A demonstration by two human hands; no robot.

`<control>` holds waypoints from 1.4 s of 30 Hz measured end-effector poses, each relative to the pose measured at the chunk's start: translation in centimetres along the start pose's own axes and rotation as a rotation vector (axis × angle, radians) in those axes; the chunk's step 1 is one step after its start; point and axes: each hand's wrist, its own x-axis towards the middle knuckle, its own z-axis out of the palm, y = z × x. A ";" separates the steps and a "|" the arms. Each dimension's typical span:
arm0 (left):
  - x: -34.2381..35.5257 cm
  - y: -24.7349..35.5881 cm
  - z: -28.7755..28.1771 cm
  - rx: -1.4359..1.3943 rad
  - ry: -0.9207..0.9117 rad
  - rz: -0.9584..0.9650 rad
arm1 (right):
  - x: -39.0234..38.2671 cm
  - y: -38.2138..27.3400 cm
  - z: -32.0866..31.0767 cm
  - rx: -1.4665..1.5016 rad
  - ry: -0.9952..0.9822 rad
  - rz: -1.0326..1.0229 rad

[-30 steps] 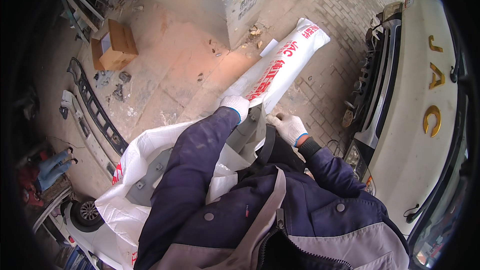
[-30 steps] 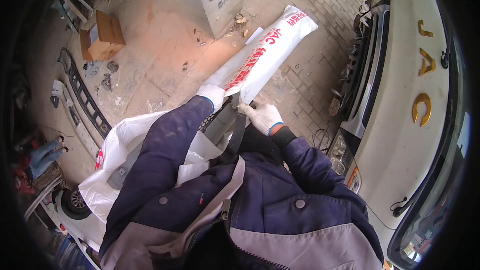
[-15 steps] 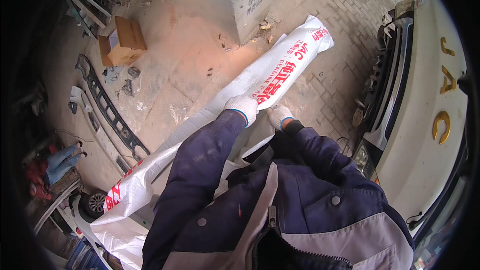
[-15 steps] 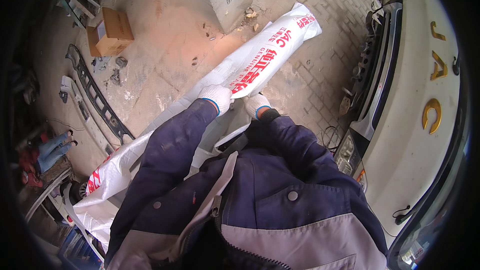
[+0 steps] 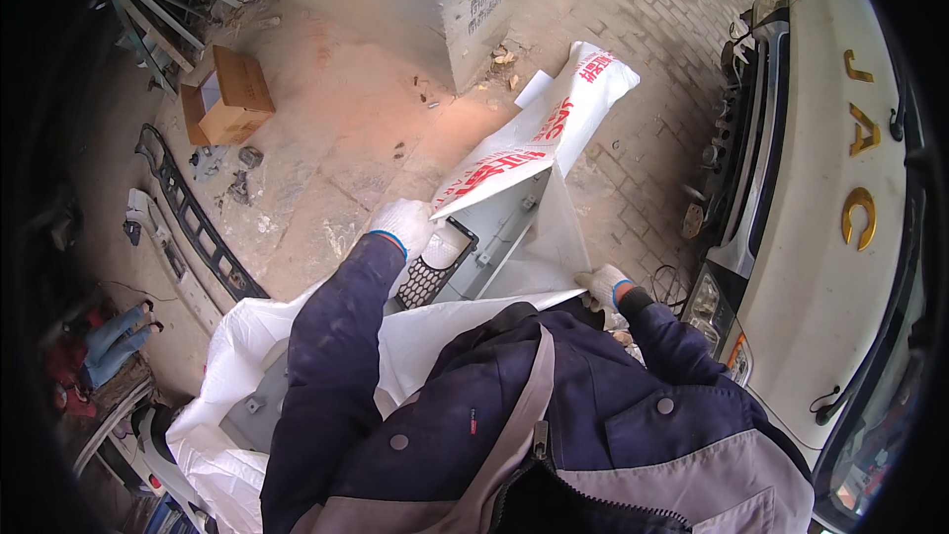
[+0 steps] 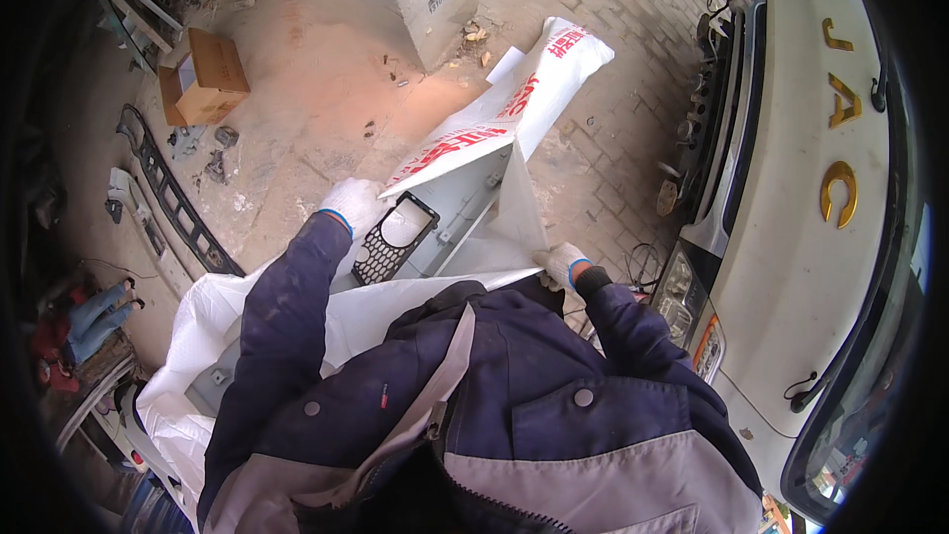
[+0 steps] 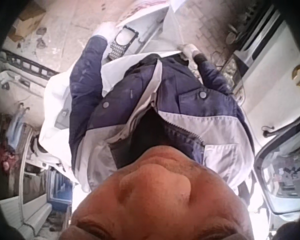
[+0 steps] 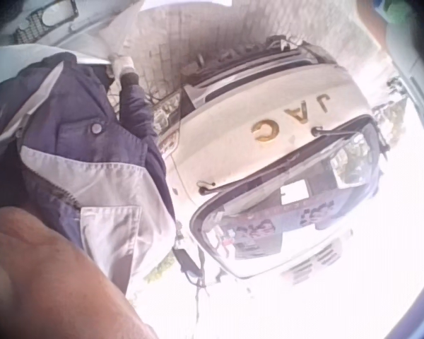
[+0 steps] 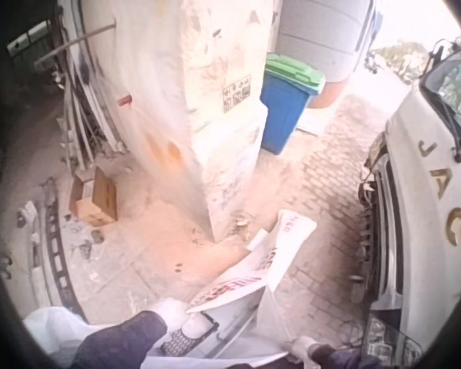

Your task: The person unpacks a new car bumper from a branded plastic bag, places it on the floor, and aligns it with an existing bumper frame. They then use a screwdriver to fasten the new bumper to the frame by inserting and tightening screws at multiple points.

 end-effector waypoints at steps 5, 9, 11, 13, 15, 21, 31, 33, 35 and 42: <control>-4.2 6.3 1.0 0.029 0.046 0.155 | 4.1 -2.3 1.2 -0.044 0.004 -0.040; -7.0 8.3 -0.6 0.043 0.099 0.139 | 9.0 -7.2 2.4 -0.089 0.106 -0.157; -8.3 9.0 -1.2 0.060 0.142 0.140 | 11.5 -9.5 3.4 -0.081 0.148 -0.191; -9.7 9.6 -1.5 0.073 0.180 0.136 | 13.8 -10.9 4.8 -0.323 0.059 -0.229; -10.5 9.9 -2.0 0.067 0.209 0.136 | 15.5 -11.1 6.2 -0.689 0.229 -0.546; -14.3 9.8 -3.3 0.013 0.204 0.128 | 17.6 -9.0 8.9 -0.065 0.242 -0.298; -22.9 -0.1 -4.0 0.163 -0.001 -0.162 | 11.0 -11.3 6.4 -0.415 0.238 -0.570; -24.8 -1.9 -2.9 0.131 0.057 -0.225 | 9.5 -12.2 7.0 -0.280 0.134 -0.669; -26.2 -2.7 -1.1 0.080 0.094 -0.258 | 8.3 -12.7 7.6 -0.257 0.093 -0.686; -30.6 -7.7 5.4 -0.011 0.168 -0.394 | 3.7 -13.2 10.7 -0.481 -0.146 -0.639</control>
